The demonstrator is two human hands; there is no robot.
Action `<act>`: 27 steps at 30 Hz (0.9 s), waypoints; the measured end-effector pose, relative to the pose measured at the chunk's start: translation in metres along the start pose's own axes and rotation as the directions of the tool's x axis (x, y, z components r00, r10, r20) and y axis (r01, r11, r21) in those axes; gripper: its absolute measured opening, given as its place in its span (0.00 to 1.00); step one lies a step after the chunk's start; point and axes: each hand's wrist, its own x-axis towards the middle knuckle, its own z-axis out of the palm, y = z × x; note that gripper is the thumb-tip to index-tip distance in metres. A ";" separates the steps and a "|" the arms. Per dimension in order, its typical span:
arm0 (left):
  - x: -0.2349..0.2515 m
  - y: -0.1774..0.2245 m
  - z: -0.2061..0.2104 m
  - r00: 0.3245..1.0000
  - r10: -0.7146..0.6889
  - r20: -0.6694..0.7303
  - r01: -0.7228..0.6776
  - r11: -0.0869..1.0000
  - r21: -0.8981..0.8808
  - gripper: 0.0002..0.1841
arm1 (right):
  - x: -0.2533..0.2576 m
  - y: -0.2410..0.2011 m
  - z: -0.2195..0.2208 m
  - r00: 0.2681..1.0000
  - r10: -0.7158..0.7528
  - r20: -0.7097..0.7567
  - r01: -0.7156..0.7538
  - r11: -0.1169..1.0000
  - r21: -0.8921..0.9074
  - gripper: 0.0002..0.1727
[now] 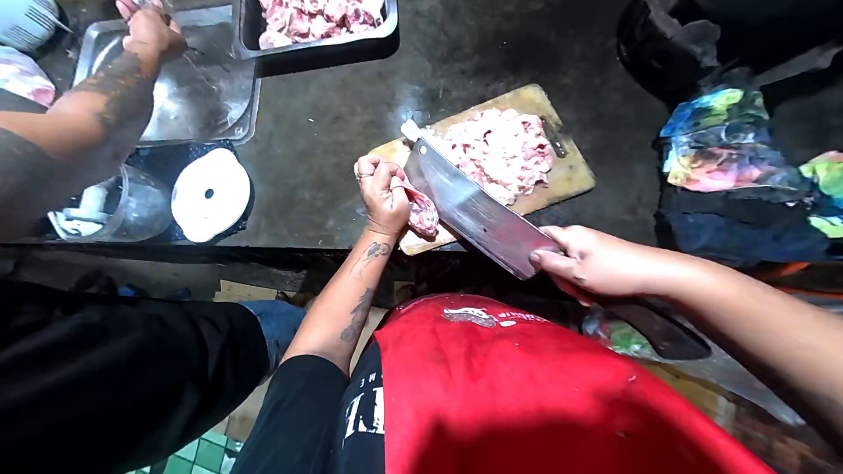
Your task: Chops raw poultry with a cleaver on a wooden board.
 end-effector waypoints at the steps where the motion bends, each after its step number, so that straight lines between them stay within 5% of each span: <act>1: 0.002 -0.002 -0.001 0.999 0.032 0.029 -0.031 0.999 -0.026 0.12 | -0.008 0.005 -0.002 1.000 -0.010 -0.010 0.010 0.999 -0.042 0.14; 4: 0.011 0.000 -0.016 0.970 0.086 0.227 -0.086 0.996 -0.010 0.10 | -0.029 0.023 -0.007 0.996 -0.060 -0.059 0.053 0.991 -0.122 0.14; 7: 0.013 0.016 -0.035 0.942 -0.007 0.335 -0.050 0.986 0.159 0.08 | -0.038 0.023 -0.003 0.982 -0.058 -0.179 0.034 0.990 -0.137 0.16; 11: -0.009 0.031 -0.033 0.945 -0.246 0.214 0.200 0.956 0.216 0.09 | -0.012 -0.002 0.012 0.917 -0.097 -0.388 0.038 0.987 -0.158 0.14; 18: -0.024 0.030 -0.012 0.986 -0.161 -0.030 0.163 0.985 0.057 0.11 | 0.057 -0.042 0.026 0.760 -0.457 -0.462 0.275 0.871 -0.408 0.15; 23: -0.026 0.028 -0.010 0.986 -0.163 -0.048 0.167 0.982 0.094 0.11 | 0.079 -0.044 0.030 0.866 -0.381 -0.325 0.210 0.865 -0.455 0.15; 27: -0.027 0.029 -0.010 0.986 -0.158 -0.062 0.164 0.979 0.123 0.10 | 0.069 -0.052 0.020 0.809 -0.475 -0.345 0.248 0.809 -0.533 0.16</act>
